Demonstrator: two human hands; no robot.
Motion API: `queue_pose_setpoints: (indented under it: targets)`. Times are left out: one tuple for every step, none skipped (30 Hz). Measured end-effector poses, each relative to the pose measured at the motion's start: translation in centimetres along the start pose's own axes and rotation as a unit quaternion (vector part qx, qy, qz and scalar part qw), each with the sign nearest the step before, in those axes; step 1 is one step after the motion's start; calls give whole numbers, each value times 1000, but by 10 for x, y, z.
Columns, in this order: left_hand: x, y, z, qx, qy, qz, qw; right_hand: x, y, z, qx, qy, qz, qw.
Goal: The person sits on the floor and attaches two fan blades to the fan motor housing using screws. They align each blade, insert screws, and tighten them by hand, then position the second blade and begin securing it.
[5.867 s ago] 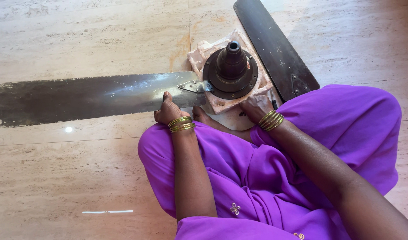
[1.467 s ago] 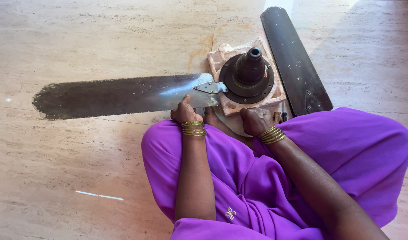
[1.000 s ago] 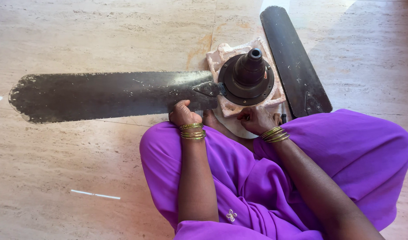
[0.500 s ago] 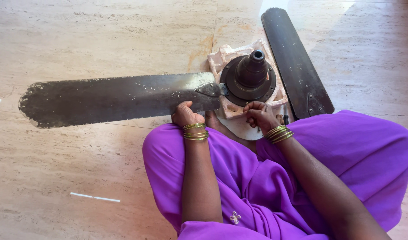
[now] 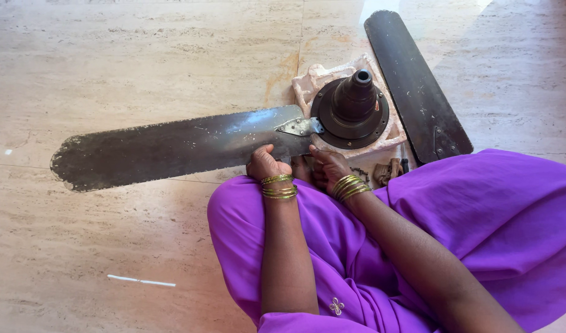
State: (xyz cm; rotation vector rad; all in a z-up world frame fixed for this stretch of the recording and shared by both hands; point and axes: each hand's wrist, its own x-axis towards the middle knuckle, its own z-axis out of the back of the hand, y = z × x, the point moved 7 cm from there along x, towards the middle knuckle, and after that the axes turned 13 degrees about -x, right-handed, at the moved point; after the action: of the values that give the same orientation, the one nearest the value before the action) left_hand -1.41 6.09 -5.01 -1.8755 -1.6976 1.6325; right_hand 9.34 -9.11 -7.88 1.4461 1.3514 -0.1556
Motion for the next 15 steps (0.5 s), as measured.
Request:
queue_pose_setpoints:
  targets:
    - [0,1,0,0,1,4,1000,2,0,-3,3,-17,-7,1000]
    - [0,1,0,0,2,9,1000,4,-1,-7,6,-34,-14,999]
    - [0,1,-1,-1,3,12,1000,5,-1,-9,9,-50,-20,999]
    - [-1,-1,-1,11,-3,8,1000,6,1,-12,18,-37,-9,999]
    - [-2,-2,-1,21,-8,2,1000,7,2,-16,26,-23,3,999]
    - [-4,-3,-1,31,-14,-3,999,8,3,-18,35,-9,14,999]
    - [-5,-3,-1,33,-12,4,999,8,5,-20,38,18,27,999]
    - [-6,-3,-2,34,-11,10,999,8,7,-22,42,44,40,997]
    - [-7,-2,-2,36,-10,17,999,8,9,-23,47,70,52,995]
    - [-7,-2,-1,41,-16,18,999,7,9,-22,47,79,55,994]
    - [-7,-4,-1,45,-22,19,999,7,10,-21,48,87,59,993]
    - [-8,-4,-1,49,-27,20,998,7,11,-21,49,96,63,992]
    - [-8,-4,-3,42,-17,28,999,7,10,-20,46,88,59,993]
    - [-9,-3,-3,35,-6,35,999,8,10,-19,43,81,55,994]
    - [-9,-4,-3,28,4,42,999,9,9,-18,40,74,52,995]
